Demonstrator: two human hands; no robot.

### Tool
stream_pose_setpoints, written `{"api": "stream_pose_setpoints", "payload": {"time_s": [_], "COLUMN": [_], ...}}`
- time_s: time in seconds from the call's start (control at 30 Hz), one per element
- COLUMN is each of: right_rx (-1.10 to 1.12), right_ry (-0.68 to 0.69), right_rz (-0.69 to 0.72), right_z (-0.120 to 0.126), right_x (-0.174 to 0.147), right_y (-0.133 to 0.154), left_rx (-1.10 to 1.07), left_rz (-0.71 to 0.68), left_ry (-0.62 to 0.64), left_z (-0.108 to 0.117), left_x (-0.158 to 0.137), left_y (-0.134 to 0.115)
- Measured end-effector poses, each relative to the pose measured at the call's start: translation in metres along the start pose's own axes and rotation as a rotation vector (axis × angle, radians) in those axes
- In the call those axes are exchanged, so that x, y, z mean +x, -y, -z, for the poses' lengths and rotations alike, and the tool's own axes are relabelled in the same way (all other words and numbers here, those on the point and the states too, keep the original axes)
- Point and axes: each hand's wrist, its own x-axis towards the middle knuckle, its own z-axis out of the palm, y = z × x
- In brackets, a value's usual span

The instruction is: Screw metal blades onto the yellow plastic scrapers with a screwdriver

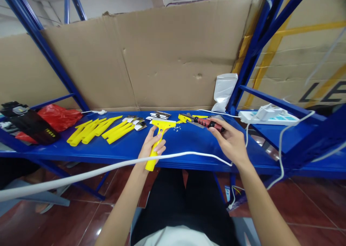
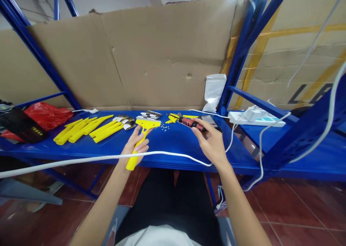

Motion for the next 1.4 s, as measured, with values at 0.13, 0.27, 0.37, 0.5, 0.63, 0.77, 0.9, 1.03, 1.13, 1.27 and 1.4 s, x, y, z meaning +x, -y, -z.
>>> {"api": "stream_pose_setpoints", "payload": {"time_s": [0.13,0.27,0.37,0.5,0.63,0.77,0.9,1.03,1.13,1.27,1.4], "right_rx": [0.145,0.253,0.266,0.173,0.111,0.123,0.113,0.115,0.107,0.118,0.108], "right_ry": [0.023,0.062,0.067,0.042,0.059,0.089,0.125,0.146,0.153,0.154,0.16], "right_rz": [-0.034,-0.054,-0.045,-0.017,0.023,0.038,0.027,0.026,0.027,0.031,0.03], "right_z": [0.001,0.001,0.0,-0.001,-0.001,0.001,0.003,0.005,0.007,0.01,0.011], "right_x": [-0.003,-0.004,-0.004,-0.003,-0.003,-0.003,-0.003,-0.002,-0.002,-0.001,0.0], "right_y": [0.013,0.019,0.017,0.015,0.015,0.014,0.012,0.013,0.013,0.012,0.011], "left_rx": [-0.076,-0.23,-0.254,-0.168,-0.167,-0.245,-0.288,-0.27,-0.273,-0.279,-0.29], "left_rz": [0.055,0.209,0.286,0.305,0.321,0.343,0.352,0.342,0.333,0.347,0.354], "left_ry": [-0.016,-0.065,-0.092,-0.13,-0.141,-0.093,-0.077,-0.081,-0.102,-0.11,-0.109], "left_z": [-0.001,-0.003,-0.002,0.0,0.0,-0.001,-0.002,-0.004,-0.004,-0.004,-0.003], "left_x": [0.001,0.0,0.0,0.002,0.003,0.001,-0.001,-0.001,0.0,0.001,0.002], "left_y": [-0.002,-0.009,-0.014,-0.016,-0.014,-0.015,-0.016,-0.016,-0.016,-0.016,-0.016]}}
